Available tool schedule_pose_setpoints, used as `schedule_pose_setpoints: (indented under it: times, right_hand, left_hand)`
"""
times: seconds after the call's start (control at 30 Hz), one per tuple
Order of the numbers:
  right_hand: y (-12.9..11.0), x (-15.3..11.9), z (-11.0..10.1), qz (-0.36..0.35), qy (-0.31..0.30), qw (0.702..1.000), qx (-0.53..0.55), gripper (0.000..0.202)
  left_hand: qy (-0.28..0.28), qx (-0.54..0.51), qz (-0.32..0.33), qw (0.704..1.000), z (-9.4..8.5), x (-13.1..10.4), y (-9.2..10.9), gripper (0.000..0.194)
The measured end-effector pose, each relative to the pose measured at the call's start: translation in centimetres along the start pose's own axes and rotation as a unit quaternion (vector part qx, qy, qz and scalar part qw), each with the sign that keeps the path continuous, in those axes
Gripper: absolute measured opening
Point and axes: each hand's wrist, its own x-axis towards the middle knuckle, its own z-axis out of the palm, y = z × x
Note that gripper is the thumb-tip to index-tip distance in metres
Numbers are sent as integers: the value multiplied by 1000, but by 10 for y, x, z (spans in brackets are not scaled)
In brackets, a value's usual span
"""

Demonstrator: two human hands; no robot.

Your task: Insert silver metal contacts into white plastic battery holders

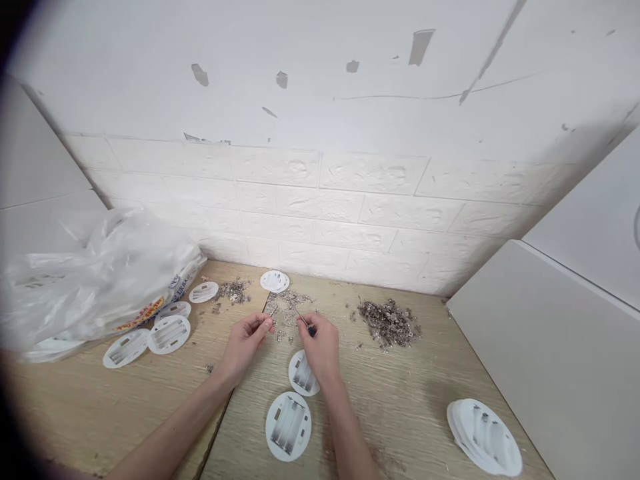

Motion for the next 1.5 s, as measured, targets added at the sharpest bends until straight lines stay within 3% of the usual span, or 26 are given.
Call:
schedule_pose_setpoints:
  times: [0.1,0.37,0.87,0.97,1.1,1.2,1.33,1.5]
  right_hand:
    - [-1,-1,2,-1,-11,1000,28,23]
    - [-9,-7,10,-25,-107,989,96,23]
    - [-11,-5,0,-32,-96,989,107,31]
    - [-7,-2,-5,-10,-73,989,128,33]
    - [0,-1,-8,6,-52,989,135,35]
    - [4,-2,-9,11,-47,991,124,35]
    - [3,-5,-12,6,-50,992,113,33]
    - [2,-8,-11,8,-52,992,118,33]
  left_hand:
    - [-13,3,-1,1000,0,0,1,29]
    - [-59,-14,11,998,2,-2,2,26]
    - [-96,78,44,991,1,-4,-3,27]
    - [-144,164,87,972,2,-9,-2,24]
    - [-206,302,189,911,2,-17,-1,20]
    - [-230,362,197,882,1,-19,0,25]
    - [-239,378,182,876,2,-19,0,22]
    - [-224,340,158,900,5,-19,3,11]
